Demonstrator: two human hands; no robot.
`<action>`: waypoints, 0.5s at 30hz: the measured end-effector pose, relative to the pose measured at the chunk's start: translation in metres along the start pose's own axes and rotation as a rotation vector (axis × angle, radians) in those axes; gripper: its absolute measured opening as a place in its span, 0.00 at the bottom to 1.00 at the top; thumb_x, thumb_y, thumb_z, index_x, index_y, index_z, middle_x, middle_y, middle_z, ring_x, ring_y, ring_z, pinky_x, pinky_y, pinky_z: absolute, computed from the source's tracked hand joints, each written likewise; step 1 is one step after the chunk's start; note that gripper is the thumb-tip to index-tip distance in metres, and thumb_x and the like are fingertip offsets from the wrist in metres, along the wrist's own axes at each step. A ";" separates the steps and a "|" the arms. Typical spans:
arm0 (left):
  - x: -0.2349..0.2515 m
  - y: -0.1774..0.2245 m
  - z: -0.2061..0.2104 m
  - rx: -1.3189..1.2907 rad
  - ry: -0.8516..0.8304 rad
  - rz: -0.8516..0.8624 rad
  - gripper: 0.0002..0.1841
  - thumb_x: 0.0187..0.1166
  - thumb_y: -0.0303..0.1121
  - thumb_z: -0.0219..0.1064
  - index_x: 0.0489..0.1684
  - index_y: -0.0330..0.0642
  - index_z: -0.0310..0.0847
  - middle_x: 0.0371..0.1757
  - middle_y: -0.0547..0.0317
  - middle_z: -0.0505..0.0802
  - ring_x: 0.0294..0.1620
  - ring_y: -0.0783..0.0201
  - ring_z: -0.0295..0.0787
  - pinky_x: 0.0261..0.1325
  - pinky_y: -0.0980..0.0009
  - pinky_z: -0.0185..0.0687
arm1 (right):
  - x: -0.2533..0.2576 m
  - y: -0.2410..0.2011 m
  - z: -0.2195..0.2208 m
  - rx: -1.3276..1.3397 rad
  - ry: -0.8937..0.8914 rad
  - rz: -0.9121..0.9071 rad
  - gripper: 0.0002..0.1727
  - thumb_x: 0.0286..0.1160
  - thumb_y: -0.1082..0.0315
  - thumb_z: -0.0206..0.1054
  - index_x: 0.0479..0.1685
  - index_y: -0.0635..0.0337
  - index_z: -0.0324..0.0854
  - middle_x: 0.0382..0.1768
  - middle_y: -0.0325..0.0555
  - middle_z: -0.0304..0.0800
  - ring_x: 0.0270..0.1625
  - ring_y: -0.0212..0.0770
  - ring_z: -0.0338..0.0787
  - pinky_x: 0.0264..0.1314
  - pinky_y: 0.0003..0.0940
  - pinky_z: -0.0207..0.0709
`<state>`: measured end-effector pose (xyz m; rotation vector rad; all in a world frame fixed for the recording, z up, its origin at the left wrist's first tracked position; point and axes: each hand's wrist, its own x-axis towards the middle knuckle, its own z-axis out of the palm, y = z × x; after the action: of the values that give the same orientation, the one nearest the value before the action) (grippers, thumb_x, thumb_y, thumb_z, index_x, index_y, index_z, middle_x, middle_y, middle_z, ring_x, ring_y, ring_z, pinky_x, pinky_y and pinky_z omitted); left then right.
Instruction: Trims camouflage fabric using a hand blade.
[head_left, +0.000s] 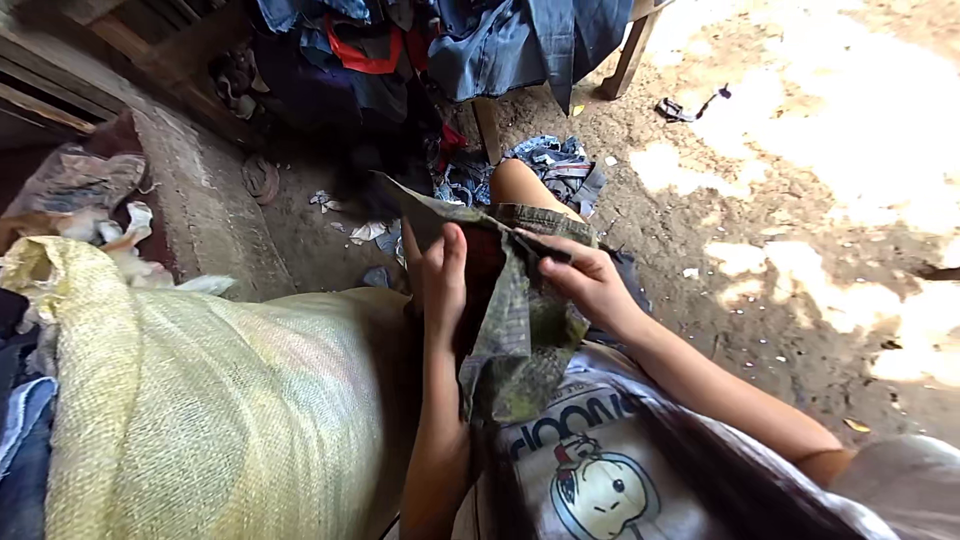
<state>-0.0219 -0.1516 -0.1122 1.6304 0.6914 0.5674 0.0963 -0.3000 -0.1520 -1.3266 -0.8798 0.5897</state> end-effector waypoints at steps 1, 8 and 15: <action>-0.005 0.001 -0.005 0.014 -0.039 -0.022 0.43 0.75 0.78 0.45 0.48 0.44 0.83 0.35 0.74 0.88 0.36 0.85 0.84 0.43 0.79 0.83 | -0.001 0.003 0.001 -0.105 -0.034 -0.091 0.20 0.83 0.62 0.63 0.68 0.59 0.86 0.48 0.36 0.90 0.43 0.19 0.83 0.48 0.18 0.78; -0.016 0.006 -0.025 -0.137 -0.193 -0.048 0.23 0.70 0.55 0.77 0.52 0.49 0.83 0.39 0.79 0.93 0.41 0.85 0.89 0.49 0.81 0.87 | 0.003 0.001 0.006 -0.032 -0.214 -0.034 0.19 0.84 0.63 0.62 0.66 0.62 0.87 0.54 0.38 0.92 0.54 0.21 0.87 0.59 0.19 0.80; -0.029 -0.003 -0.027 -0.193 -0.116 -0.097 0.14 0.71 0.17 0.70 0.52 0.40 0.83 0.42 0.69 0.95 0.46 0.78 0.91 0.56 0.76 0.88 | -0.001 0.005 0.011 -0.145 -0.215 -0.100 0.20 0.82 0.58 0.66 0.65 0.59 0.88 0.48 0.38 0.91 0.49 0.22 0.86 0.54 0.20 0.80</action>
<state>-0.0616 -0.1529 -0.1102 1.4301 0.6071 0.4517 0.0873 -0.2937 -0.1571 -1.3572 -1.1762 0.6065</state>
